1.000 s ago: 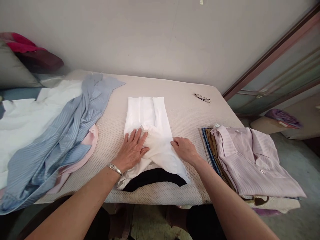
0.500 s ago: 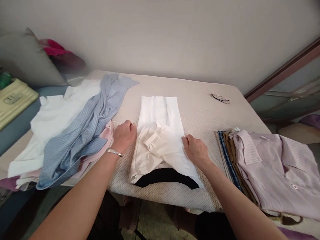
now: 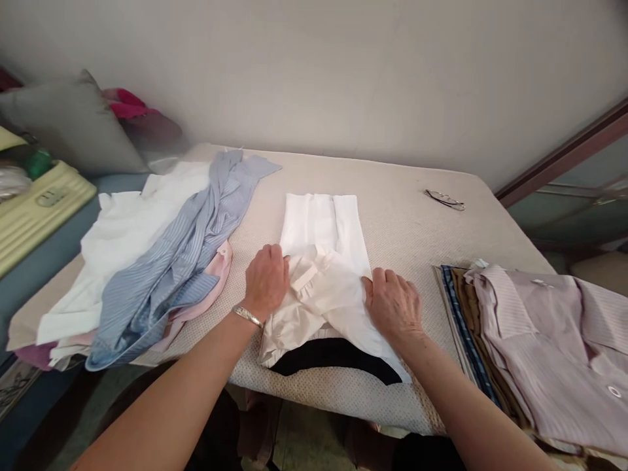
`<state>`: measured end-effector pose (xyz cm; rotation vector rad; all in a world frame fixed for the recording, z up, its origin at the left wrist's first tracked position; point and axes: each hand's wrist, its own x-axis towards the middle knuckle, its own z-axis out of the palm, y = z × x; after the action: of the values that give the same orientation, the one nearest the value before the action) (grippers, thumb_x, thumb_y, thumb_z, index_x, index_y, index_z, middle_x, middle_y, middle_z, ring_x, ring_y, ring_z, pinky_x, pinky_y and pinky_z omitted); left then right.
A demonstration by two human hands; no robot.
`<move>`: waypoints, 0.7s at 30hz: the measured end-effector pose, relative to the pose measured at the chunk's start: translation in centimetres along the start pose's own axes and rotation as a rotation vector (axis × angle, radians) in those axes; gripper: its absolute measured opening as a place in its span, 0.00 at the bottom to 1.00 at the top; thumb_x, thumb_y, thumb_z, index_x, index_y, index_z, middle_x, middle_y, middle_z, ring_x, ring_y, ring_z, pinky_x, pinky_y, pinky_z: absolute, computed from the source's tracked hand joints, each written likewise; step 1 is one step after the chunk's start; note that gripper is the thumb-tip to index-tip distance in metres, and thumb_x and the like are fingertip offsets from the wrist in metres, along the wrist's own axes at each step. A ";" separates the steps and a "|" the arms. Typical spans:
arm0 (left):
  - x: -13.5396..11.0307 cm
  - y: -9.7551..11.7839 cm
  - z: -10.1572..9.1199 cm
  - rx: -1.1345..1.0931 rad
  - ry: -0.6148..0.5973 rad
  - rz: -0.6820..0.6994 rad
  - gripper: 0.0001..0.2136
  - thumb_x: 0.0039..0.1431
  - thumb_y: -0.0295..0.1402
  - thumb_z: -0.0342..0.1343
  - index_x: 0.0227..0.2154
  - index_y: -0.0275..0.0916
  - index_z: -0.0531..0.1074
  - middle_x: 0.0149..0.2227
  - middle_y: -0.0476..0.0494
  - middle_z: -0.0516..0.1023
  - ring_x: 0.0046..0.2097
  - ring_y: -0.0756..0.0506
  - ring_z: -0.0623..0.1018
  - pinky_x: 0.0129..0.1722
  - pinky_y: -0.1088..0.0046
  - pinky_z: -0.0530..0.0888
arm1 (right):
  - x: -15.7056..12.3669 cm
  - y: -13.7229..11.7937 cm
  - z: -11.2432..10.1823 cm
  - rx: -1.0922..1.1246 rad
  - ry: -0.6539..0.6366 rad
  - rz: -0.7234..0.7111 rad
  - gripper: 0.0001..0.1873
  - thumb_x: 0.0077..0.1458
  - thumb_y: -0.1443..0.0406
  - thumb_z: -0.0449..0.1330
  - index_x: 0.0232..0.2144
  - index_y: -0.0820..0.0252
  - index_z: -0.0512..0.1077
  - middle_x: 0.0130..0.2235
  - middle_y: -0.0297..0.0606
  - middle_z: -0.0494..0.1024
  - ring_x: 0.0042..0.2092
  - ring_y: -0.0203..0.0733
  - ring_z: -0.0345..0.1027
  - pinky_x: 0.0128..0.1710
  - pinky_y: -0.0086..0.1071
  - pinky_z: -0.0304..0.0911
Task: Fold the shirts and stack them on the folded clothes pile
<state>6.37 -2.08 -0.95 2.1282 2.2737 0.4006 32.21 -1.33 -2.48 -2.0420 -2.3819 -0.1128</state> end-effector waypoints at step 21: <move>-2.5 1.8 4.0 -0.075 -0.145 0.540 0.31 0.72 0.50 0.39 0.71 0.39 0.49 0.74 0.34 0.42 0.74 0.35 0.44 0.70 0.43 0.47 | 0.3 -0.8 3.5 0.208 0.030 -0.383 0.42 0.68 0.44 0.40 0.74 0.60 0.40 0.74 0.44 0.43 0.74 0.52 0.31 0.70 0.57 0.33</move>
<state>9.00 -3.70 -4.91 2.6078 1.5589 0.3094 31.49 -0.95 -5.95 -1.4732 -2.6071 0.1010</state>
